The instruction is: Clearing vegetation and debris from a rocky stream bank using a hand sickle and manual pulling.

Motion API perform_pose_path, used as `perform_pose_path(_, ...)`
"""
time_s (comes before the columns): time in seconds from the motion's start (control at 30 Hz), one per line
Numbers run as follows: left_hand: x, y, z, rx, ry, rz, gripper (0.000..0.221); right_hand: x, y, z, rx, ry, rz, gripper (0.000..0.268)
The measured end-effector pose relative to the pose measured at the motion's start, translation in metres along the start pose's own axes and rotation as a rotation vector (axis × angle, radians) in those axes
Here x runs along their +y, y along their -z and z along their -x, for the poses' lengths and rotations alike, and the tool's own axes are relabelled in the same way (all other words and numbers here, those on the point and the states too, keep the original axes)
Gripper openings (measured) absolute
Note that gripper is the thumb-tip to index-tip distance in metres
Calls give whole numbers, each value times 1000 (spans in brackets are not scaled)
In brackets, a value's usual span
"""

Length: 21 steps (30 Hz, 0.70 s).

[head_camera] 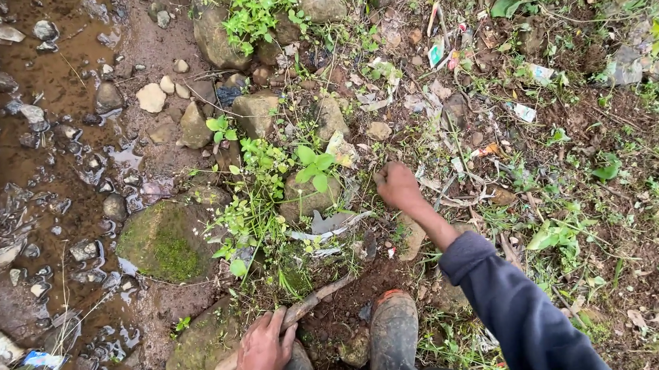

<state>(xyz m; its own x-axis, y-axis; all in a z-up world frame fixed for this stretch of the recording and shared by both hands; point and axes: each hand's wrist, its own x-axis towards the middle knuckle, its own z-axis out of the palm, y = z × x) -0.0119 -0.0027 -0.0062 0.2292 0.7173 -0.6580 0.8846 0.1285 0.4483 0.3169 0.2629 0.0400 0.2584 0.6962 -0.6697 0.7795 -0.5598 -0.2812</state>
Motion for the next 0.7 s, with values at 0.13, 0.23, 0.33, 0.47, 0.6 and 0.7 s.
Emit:
perform_pose_path(0.13,-2,-2,2,-61,54,-5,59,9,39,18,-227,-130,-481,44)
perform_pose_path(0.23,-4,-4,1,-46,32,33,59,48,54,-4,-125,-242,-1225,26)
perform_pose_path(0.33,-8,-8,0,-12,-7,25,55,59,72,-10,31,-5,-1554,12)
perform_pose_path(0.47,-6,-8,-2,-5,8,10,57,48,58,-25,310,340,-412,18)
perform_pose_path(0.6,1,1,1,-24,43,9,55,28,25,-31,88,648,98,66)
perform_pose_path(0.7,2,6,5,-51,53,17,53,39,3,-47,340,819,303,31)
